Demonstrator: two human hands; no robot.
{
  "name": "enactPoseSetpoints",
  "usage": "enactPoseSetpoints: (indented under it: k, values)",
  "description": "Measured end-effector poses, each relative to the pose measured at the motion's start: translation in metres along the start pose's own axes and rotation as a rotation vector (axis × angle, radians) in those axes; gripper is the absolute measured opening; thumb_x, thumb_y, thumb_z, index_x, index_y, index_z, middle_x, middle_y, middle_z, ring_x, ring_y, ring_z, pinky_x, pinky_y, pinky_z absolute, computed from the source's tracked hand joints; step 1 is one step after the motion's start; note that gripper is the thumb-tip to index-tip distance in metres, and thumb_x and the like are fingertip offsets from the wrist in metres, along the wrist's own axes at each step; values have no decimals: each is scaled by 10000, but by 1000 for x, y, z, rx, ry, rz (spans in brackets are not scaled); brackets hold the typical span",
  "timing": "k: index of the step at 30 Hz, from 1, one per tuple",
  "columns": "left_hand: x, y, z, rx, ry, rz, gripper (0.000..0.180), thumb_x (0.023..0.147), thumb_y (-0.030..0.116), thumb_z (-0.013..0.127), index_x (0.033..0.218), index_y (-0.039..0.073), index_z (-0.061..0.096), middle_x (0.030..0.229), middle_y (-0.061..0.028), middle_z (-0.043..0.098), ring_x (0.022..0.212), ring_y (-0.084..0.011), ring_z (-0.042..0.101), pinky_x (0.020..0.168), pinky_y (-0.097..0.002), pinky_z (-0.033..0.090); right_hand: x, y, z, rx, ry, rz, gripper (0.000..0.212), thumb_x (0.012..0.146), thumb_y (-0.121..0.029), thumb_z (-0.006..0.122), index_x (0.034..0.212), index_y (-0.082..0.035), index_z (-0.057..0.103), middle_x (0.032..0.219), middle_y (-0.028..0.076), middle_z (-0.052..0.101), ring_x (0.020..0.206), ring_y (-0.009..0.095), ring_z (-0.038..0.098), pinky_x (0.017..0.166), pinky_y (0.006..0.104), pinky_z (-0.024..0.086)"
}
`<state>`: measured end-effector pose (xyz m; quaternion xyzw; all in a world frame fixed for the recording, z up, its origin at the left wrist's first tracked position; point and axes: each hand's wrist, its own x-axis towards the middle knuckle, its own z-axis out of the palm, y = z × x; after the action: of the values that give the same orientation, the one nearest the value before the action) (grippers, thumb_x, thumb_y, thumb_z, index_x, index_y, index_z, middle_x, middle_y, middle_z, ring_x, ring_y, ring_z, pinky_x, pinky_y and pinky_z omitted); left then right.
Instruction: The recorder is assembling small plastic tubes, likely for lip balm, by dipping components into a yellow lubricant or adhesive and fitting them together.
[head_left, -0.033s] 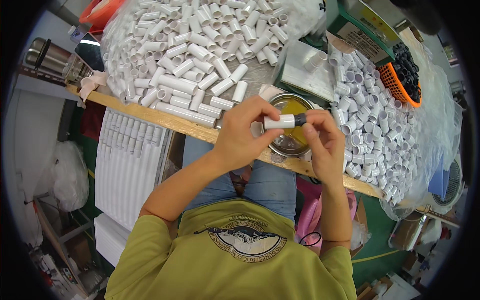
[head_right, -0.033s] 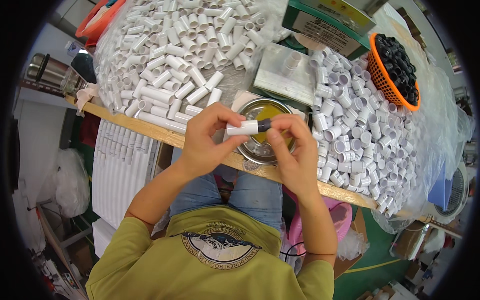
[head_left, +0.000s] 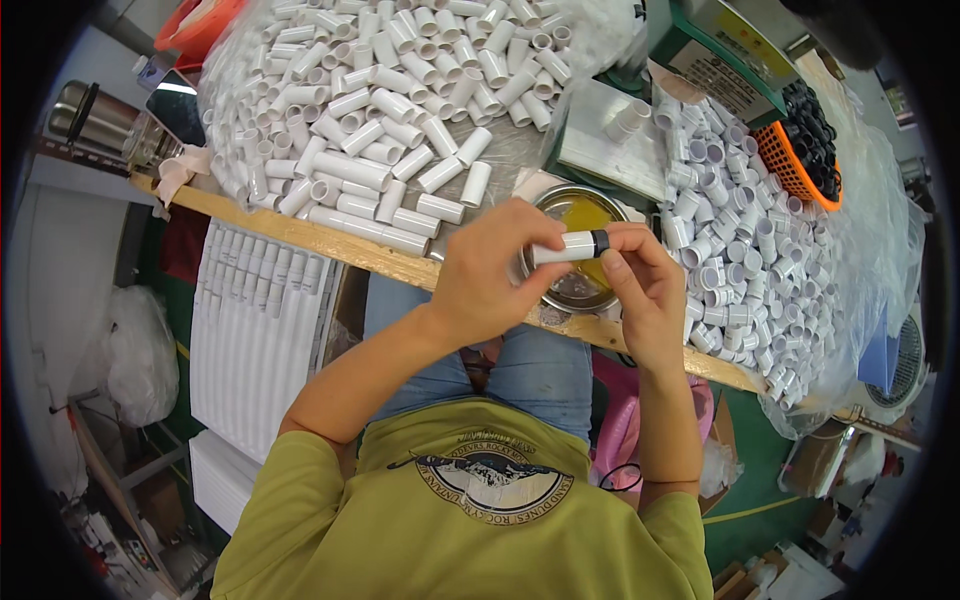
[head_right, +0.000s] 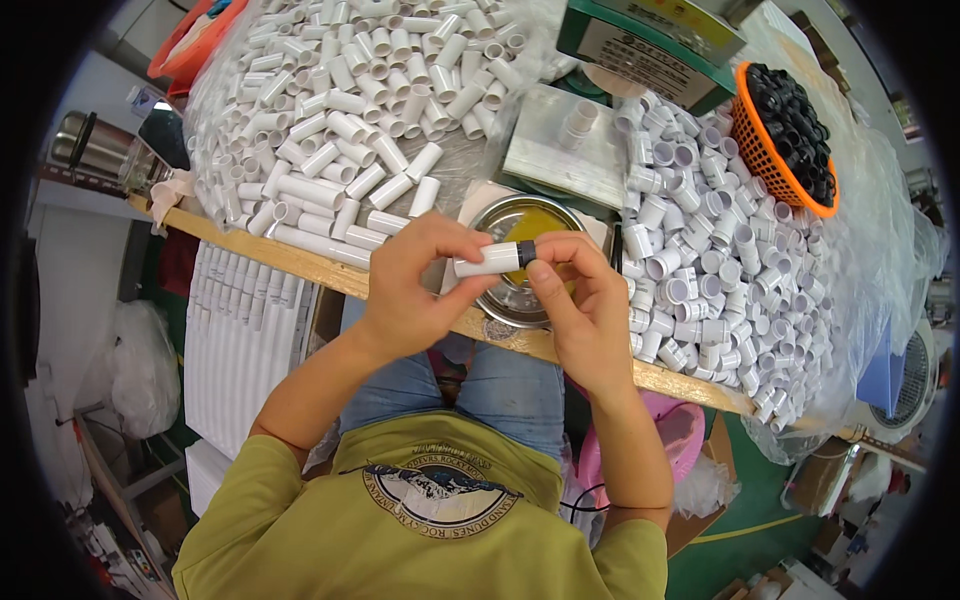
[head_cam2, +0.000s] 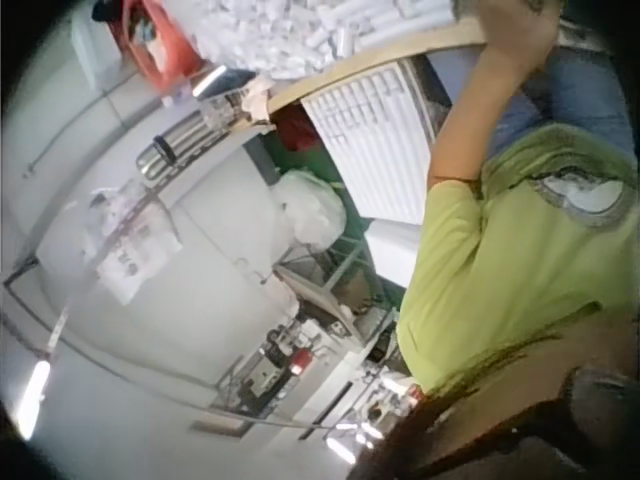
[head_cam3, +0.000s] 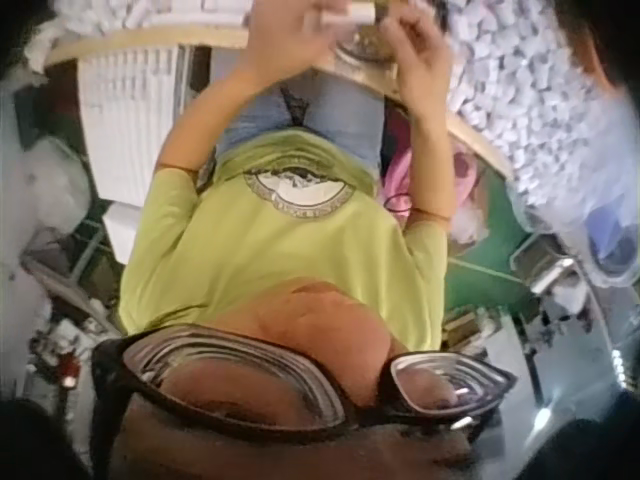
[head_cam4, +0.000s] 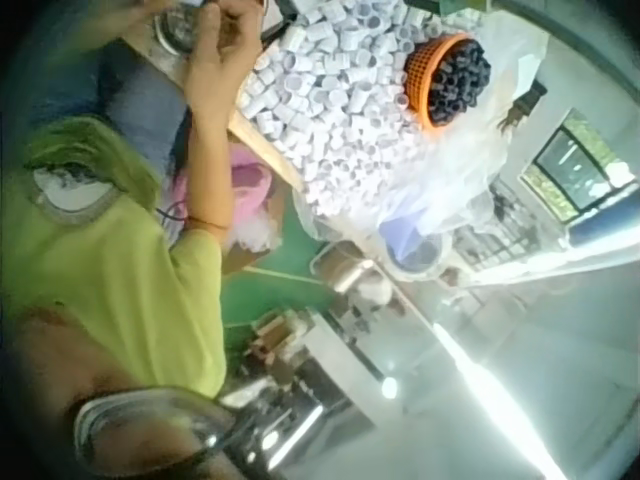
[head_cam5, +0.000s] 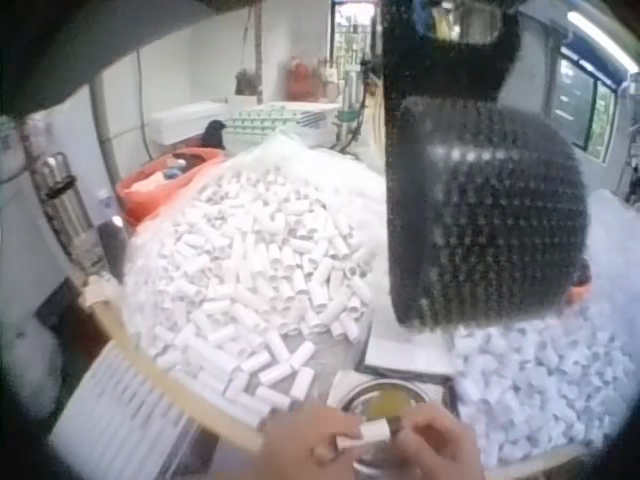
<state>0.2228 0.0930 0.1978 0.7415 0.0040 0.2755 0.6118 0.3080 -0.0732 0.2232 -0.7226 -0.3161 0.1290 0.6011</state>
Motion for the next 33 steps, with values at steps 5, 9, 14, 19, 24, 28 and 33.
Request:
enactPoseSetpoints:
  k: [5,9,14,19,24,28,33]
  values:
    - [5,4,6,420,18,506,269,676,33,758,902,55,613,872,-99,644,714,-234,630,605,-294,506,-2,-13,-18,156,49,182,184,841,-85,650,1004,-28,587,917,33,596,801,90,525,747,226,412]
    - [5,15,5,184,-41,-47,238,736,86,743,931,28,620,803,-55,638,702,-128,610,587,-245,478,17,3,-74,-734,419,79,279,810,-179,697,1015,-48,561,779,36,610,670,147,555,672,280,442]
    - [7,2,12,-234,-75,-260,280,792,59,705,1039,-2,587,895,-44,642,779,-60,585,662,-214,473,33,14,-100,-1285,468,236,421,743,-314,737,1031,-73,547,776,47,626,674,256,590,652,376,448]
    - [16,7,15,-486,-111,-395,288,821,1,654,1093,-19,560,971,-65,629,846,-69,585,738,-202,485,34,20,-100,-1226,466,85,385,725,-232,722,1047,-80,579,816,57,624,723,244,591,708,362,434]
    - [25,11,19,-543,-100,-433,254,819,-9,643,1066,-24,584,922,-54,634,804,-64,584,707,-199,486,23,-3,-69,-1014,371,-392,388,657,-75,695,1039,-82,624,878,57,607,785,227,561,723,338,412]
    - [29,17,16,-252,-210,-390,275,816,-9,661,1079,-35,585,988,-90,637,855,-96,613,728,-212,500,19,-14,-46,-953,59,-578,435,587,11,690,1010,-76,637,909,60,580,799,223,543,711,340,408]
    - [40,26,15,-23,-156,-128,226,777,-15,682,999,-20,642,896,-64,637,746,-71,588,636,-201,476,25,-11,-44,-906,-27,-589,428,582,26,696,997,-60,635,913,77,573,787,235,544,692,335,428]
